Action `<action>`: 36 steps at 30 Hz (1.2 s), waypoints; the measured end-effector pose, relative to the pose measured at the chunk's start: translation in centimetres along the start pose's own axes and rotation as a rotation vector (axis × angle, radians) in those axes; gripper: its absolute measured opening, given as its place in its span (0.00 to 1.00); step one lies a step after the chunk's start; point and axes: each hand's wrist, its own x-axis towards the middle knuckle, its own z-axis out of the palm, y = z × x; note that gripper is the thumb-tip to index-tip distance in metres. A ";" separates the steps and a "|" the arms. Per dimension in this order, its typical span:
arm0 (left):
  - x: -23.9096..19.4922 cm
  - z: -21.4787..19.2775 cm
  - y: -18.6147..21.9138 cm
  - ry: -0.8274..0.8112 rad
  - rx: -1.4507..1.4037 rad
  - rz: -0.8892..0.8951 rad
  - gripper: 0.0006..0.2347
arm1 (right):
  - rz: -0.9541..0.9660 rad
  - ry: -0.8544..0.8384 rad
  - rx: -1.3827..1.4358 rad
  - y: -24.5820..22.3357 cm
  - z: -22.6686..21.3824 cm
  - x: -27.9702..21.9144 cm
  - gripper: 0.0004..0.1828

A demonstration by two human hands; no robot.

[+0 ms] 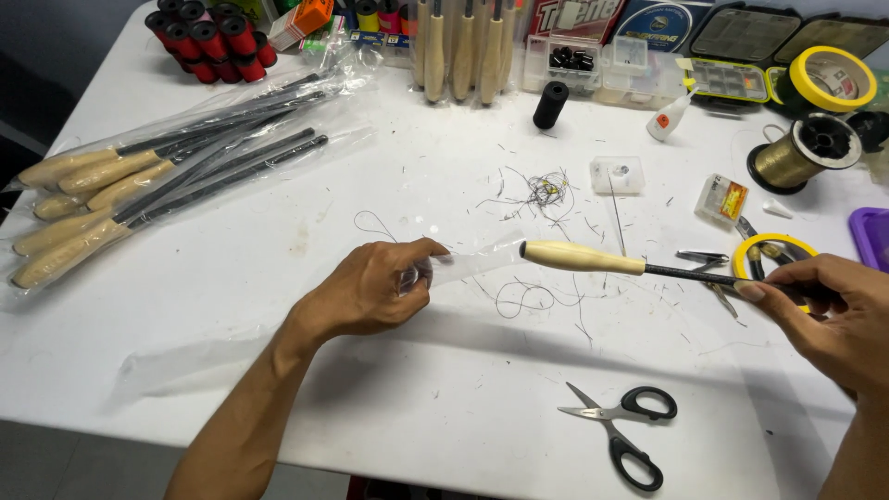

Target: The person wraps yellow tape around a thin black rod in a spiral pattern, cutting the tape with scissors after each segment. The person then slides a wooden handle onto the rod and places the assembled rod into a plastic sleeve.

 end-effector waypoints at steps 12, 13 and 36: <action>0.0 2.5 -0.2 0.271 0.301 0.253 0.09 | -0.188 0.018 -0.040 -1.1 0.6 0.2 0.13; 0.0 2.6 -0.3 0.289 0.339 0.277 0.09 | -0.202 0.019 -0.035 -1.2 0.6 0.2 0.12; 0.6 7.3 0.4 0.294 0.503 0.472 0.10 | -0.543 -0.092 -0.117 -6.2 4.4 -0.2 0.10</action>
